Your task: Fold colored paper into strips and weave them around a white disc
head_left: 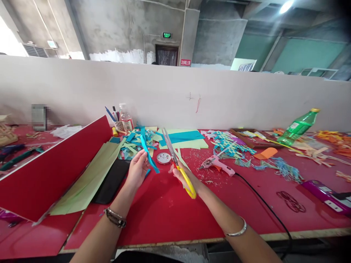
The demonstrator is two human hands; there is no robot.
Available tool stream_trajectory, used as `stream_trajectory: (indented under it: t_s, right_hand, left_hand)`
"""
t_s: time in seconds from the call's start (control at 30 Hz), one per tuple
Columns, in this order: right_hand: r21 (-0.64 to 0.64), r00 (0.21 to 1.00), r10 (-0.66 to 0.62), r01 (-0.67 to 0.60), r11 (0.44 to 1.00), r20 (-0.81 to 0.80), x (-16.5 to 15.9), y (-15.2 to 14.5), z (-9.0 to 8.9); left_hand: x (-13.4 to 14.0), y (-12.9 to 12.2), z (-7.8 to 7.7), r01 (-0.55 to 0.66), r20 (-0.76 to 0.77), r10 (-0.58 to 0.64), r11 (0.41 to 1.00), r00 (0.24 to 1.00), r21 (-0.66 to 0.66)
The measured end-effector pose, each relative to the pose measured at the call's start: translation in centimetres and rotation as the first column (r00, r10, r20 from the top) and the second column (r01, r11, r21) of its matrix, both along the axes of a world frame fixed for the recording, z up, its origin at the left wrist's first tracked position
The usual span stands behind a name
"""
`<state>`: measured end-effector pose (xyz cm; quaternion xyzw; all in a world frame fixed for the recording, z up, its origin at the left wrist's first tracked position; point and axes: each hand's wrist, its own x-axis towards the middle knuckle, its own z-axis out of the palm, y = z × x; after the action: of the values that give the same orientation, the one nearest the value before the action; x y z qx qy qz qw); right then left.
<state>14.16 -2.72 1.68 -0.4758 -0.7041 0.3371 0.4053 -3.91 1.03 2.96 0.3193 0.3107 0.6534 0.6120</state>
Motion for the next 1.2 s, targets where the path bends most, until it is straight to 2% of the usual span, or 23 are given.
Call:
stream_trajectory:
  t_s: [0.07,0.23,0.43,0.5,0.57,0.67,0.73,0.83,0.97,1.07,1.2]
  right_hand:
    - [0.015,0.999,0.029,-0.029,0.999,0.025,-0.2,-0.5,0.4]
    - [0.059,0.998,-0.054,0.052,0.997,0.028,-0.5,-1.0,1.1]
    - [0.128,0.99,-0.119,0.11,0.986,0.069,-0.6,-0.7,0.5]
    - [0.067,0.995,-0.103,0.101,0.993,0.016,-0.8,-0.6,0.2]
    - [-0.043,0.992,-0.07,0.066,0.997,-0.105,-1.1,-0.6,0.1]
    - [-0.145,0.964,-0.021,-0.018,0.989,-0.267,-1.4,-0.9,0.6]
    - [-0.148,0.958,0.016,-0.061,0.987,-0.287,-1.5,-1.1,1.0]
    - [-0.149,0.975,0.019,-0.053,0.987,-0.222,-1.5,-1.2,1.2]
    - [-0.156,0.983,0.0,-0.029,0.987,-0.184,-1.3,-1.2,0.8]
    - [-0.166,0.974,0.045,-0.083,0.983,-0.222,-1.1,-1.2,0.6]
    - [-0.143,0.951,0.138,-0.182,0.973,-0.277,-0.7,-1.2,0.5]
  left_hand:
    - [0.0,-0.1,-0.1,0.033,-0.019,-0.032,0.999,0.999,0.025]
    - [0.1,-0.4,0.2,0.061,-0.031,-0.059,0.995,0.998,0.076]
    - [0.4,-0.6,0.3,0.081,-0.077,-0.074,0.992,0.994,0.092]
    - [0.6,-0.7,0.1,0.083,-0.12,-0.072,0.992,0.99,0.095]
    - [1.0,-0.8,-0.2,0.11,-0.187,-0.09,0.989,0.978,0.099]
    - [1.6,-1.1,-0.6,0.186,-0.295,-0.146,0.977,0.944,0.109]
    - [1.9,-1.3,-0.8,0.229,-0.35,-0.176,0.966,0.92,0.117]
    - [2.1,-1.5,-0.8,0.256,-0.39,-0.197,0.961,0.899,0.106]
    - [1.9,-1.3,-0.9,0.212,-0.356,-0.166,0.973,0.92,0.093]
    - [1.6,-1.1,-1.0,0.136,-0.308,-0.101,0.986,0.946,0.092]
    - [1.2,-0.8,-1.0,0.068,-0.325,-0.028,0.991,0.945,0.112]
